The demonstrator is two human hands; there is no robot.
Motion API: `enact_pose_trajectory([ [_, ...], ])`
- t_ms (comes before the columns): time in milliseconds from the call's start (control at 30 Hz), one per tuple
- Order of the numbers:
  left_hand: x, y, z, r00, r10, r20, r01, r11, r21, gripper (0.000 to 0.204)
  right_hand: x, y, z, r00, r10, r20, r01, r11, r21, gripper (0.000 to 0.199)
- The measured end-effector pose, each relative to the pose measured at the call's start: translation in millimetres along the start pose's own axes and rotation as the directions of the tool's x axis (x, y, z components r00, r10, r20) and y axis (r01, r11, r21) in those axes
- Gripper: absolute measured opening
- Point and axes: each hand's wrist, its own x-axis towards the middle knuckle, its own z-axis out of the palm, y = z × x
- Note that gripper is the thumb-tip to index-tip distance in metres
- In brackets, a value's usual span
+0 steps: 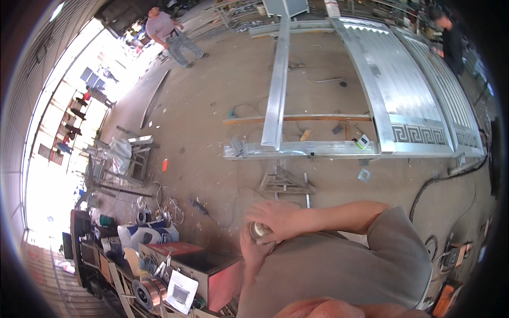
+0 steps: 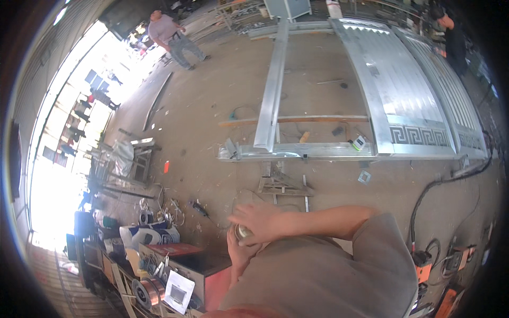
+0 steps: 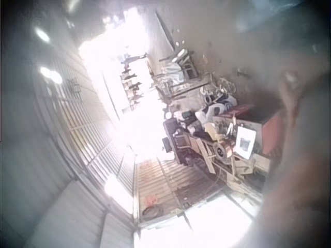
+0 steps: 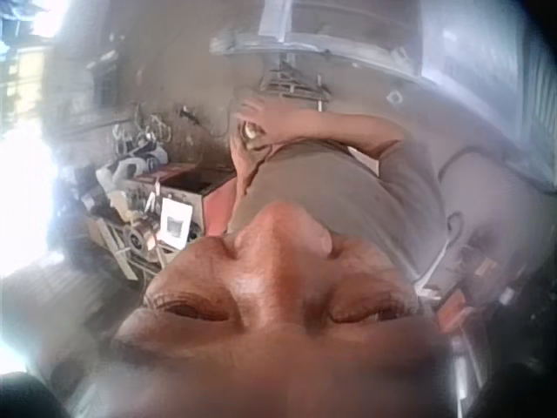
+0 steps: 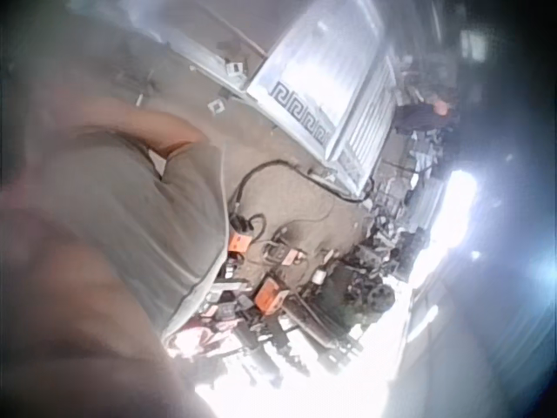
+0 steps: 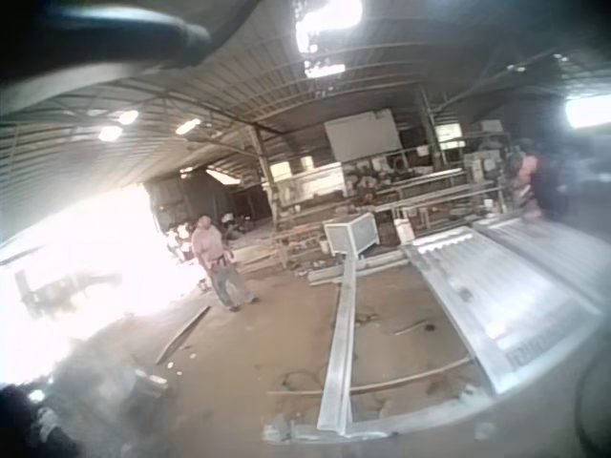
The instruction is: The person assembles a large metal panel with a Greek key pattern, using a pneumatic nail gun to fasten components and a metal file to smooth edges. The person positions the panel, fastens it, and then files the edges to ensure a smooth finish.
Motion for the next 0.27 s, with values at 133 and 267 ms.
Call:
enact_pose_trajectory([
  [133,39,21,7,0.966,0.256,0.022,-0.256,0.967,-0.008,0.088,-20,-5,-18,0.941,0.338,0.034,-0.336,0.940,-0.061,0.065],
  [267,55,26,-1,0.946,0.316,0.068,-0.318,0.948,0.019,0.088,-39,8,-28,0.992,-0.084,-0.095,0.066,0.983,-0.171,0.080],
])
